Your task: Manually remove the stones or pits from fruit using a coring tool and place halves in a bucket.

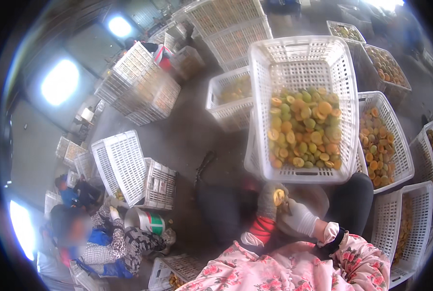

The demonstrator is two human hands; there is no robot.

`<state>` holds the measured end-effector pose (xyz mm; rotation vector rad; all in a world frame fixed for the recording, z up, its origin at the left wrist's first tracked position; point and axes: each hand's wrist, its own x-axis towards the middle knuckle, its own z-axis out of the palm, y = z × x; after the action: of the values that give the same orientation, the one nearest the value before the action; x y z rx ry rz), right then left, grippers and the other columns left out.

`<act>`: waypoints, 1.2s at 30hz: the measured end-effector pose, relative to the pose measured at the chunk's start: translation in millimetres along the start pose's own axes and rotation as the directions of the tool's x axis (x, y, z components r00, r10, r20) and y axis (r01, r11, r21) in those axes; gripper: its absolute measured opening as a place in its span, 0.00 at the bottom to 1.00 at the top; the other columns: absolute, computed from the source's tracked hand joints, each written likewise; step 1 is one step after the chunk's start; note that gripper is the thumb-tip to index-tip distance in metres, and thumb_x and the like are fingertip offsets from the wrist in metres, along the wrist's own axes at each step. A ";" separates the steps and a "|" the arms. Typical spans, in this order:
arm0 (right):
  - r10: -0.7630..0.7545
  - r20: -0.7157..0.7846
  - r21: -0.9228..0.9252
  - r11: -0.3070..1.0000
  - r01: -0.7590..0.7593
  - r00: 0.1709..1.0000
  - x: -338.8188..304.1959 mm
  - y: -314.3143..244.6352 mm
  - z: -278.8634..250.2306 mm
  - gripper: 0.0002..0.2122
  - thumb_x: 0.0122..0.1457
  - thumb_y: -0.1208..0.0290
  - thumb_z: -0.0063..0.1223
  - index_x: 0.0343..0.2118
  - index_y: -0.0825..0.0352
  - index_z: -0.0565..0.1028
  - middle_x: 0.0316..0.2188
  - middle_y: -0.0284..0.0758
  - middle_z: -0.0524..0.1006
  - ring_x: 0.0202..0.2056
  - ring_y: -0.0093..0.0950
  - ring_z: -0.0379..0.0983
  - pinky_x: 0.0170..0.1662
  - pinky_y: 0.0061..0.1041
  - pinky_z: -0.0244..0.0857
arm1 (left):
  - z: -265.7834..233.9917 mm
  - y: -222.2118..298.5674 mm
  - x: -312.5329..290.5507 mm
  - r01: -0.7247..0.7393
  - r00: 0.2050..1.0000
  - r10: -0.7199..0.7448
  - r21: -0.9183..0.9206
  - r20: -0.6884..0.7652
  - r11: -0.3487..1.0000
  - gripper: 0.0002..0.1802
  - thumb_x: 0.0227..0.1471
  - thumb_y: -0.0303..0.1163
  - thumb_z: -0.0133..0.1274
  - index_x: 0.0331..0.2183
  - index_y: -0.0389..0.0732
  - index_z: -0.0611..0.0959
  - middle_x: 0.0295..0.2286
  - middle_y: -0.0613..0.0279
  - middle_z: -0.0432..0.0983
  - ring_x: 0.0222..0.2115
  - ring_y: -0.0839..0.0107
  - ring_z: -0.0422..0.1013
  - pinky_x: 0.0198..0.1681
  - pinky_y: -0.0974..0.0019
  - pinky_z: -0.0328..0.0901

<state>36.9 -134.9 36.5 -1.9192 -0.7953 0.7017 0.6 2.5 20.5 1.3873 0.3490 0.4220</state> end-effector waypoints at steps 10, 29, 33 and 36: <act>-0.161 0.156 -0.081 0.981 0.176 0.974 3.8 14.2 -9.2 0.12 0.50 0.69 0.52 0.32 0.71 0.67 0.21 0.47 0.73 0.26 0.48 0.71 0.28 0.38 0.62 | -6.1 -2.9 -1.8 0.289 0.955 -0.294 -0.348 0.039 0.892 0.15 0.55 0.41 0.42 0.28 0.40 0.76 0.21 0.63 0.72 0.21 0.75 0.68 0.24 0.75 0.61; -0.126 0.162 0.116 0.987 0.108 0.979 3.7 26.6 13.5 0.13 0.50 0.73 0.53 0.39 0.70 0.69 0.27 0.40 0.75 0.31 0.25 0.69 0.36 0.27 0.64 | -6.6 -4.4 0.7 0.053 0.998 -0.060 0.158 0.038 0.986 0.09 0.51 0.30 0.41 0.27 0.39 0.75 0.25 0.60 0.73 0.26 0.67 0.71 0.33 0.67 0.66; 0.058 0.182 -0.001 0.998 -0.059 0.982 -5.1 -14.3 -19.8 0.12 0.50 0.73 0.52 0.38 0.70 0.69 0.25 0.42 0.73 0.27 0.34 0.68 0.33 0.29 0.64 | 2.0 11.4 1.4 0.031 0.998 -0.037 0.103 0.056 0.994 0.08 0.50 0.31 0.43 0.26 0.39 0.76 0.23 0.59 0.74 0.25 0.66 0.71 0.32 0.67 0.66; 0.172 0.150 -0.473 0.877 -0.082 0.974 -4.1 -36.9 -31.6 0.12 0.50 0.73 0.52 0.37 0.70 0.67 0.23 0.42 0.71 0.26 0.39 0.67 0.31 0.30 0.63 | 3.1 21.4 1.8 0.123 0.992 -0.120 -0.125 0.035 0.984 0.08 0.50 0.31 0.44 0.26 0.39 0.76 0.22 0.59 0.74 0.23 0.67 0.71 0.31 0.68 0.66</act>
<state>48.7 -141.0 83.5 -2.3816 -1.0335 0.8386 1.8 3.5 42.1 1.2394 0.3760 0.3187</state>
